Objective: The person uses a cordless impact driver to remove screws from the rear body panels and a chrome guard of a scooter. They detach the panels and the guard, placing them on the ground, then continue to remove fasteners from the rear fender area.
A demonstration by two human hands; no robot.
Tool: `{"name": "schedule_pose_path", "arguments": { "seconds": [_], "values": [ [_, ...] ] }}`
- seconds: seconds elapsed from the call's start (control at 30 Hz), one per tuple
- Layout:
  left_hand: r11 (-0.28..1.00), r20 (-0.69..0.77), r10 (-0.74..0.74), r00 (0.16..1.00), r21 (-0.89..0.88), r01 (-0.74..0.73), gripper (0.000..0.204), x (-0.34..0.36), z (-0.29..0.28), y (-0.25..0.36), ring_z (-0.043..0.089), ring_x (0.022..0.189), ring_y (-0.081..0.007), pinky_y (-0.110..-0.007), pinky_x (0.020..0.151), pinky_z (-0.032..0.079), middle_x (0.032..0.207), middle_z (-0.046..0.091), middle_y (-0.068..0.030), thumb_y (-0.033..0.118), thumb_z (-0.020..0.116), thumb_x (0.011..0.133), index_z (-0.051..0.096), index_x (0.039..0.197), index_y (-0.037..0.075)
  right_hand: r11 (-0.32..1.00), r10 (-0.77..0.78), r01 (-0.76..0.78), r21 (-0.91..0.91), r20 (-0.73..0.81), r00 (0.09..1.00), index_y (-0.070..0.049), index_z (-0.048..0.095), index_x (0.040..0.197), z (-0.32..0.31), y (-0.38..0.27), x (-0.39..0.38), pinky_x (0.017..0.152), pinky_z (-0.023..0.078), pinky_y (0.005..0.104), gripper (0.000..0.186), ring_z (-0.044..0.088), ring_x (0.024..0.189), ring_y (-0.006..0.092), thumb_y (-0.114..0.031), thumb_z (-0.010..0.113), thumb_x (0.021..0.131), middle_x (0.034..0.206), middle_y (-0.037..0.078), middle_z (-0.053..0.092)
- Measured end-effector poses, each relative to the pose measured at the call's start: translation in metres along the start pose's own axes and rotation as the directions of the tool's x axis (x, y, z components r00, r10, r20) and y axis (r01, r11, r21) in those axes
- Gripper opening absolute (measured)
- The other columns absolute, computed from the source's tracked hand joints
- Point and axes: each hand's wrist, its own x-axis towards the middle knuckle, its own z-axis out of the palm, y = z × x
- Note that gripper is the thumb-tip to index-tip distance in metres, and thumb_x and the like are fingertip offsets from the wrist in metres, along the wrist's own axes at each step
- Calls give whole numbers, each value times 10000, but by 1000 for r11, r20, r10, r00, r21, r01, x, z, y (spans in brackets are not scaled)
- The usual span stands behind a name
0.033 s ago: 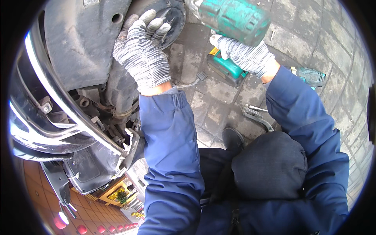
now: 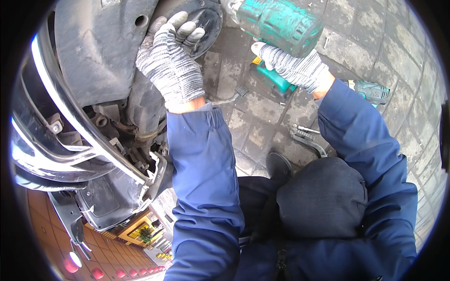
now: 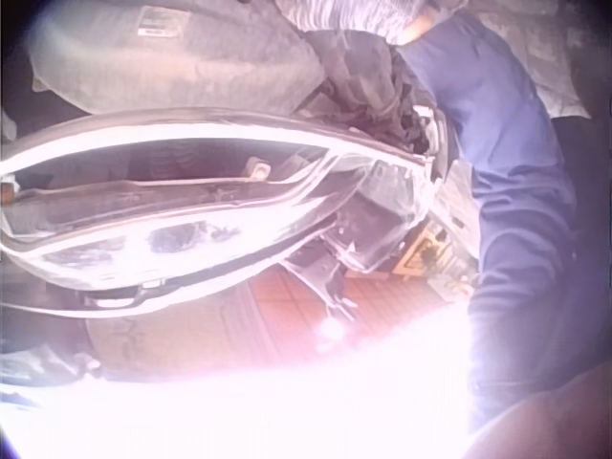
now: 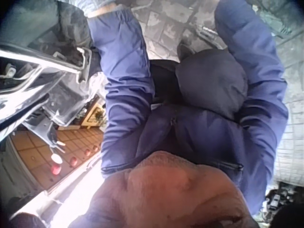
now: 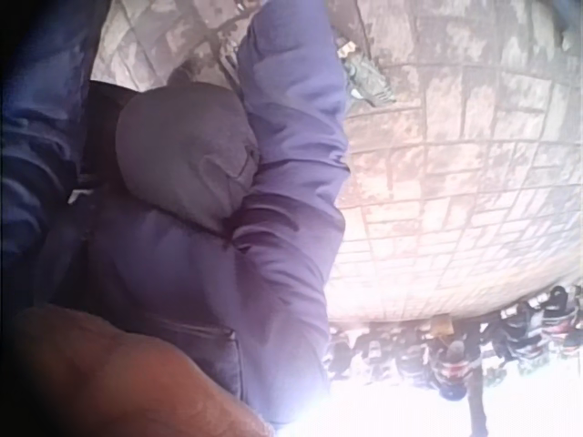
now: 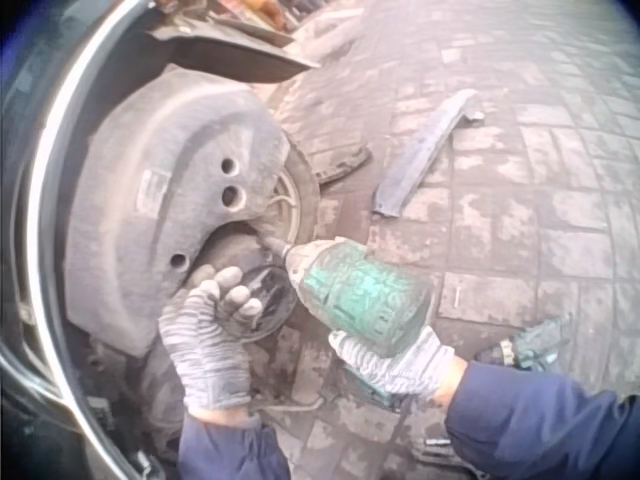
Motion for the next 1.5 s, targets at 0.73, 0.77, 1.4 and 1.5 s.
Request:
{"name": "schedule_pose_path", "arguments": {
  "seconds": [0.73, 0.77, 1.4, 1.5],
  "values": [
    [974, -239, -15, 971, 214, 68, 159, -11, -48, 11, 528, 489, -147, -270, 423, 461, 698, 632, -148, 30, 500, 864, 581, 950, -76, 776, 301, -423, 468, 315, 900, -69, 611, 1152, -13, -32, -54, 685, 496, 287, 385, 588, 739, 124, -256, 701, 827, 832, 25, 635],
    [961, -237, 15, 971, 271, 51, 185, -12, -49, 11, 518, 479, -142, -260, 398, 434, 711, 635, -148, 35, 486, 869, 575, 980, -83, 817, 295, -428, 386, 358, 886, -74, 602, 1183, -15, -32, -54, 757, 496, 300, 398, 593, 856, 130, -213, 700, 824, 943, 35, 637],
    [993, -191, 11, 982, 114, 11, 212, -8, -57, 3, 575, 646, -181, -268, 549, 466, 813, 632, -92, 89, 535, 828, 613, 984, -30, 966, -105, 29, 257, 286, 953, -100, 576, 1196, 54, -24, -17, 905, 494, 332, 355, 608, 1018, 187, -223, 637, 868, 1165, 56, 625],
    [871, -123, 180, 976, 481, -100, 199, -10, -65, 5, 632, 715, -192, -298, 693, 510, 861, 678, -85, 122, 565, 848, 679, 942, -12, 951, -86, -16, 309, 314, 946, -98, 577, 1185, 60, -25, -8, 900, 494, 327, 357, 614, 999, 182, -223, 643, 857, 1153, 50, 628]
  ]
}}
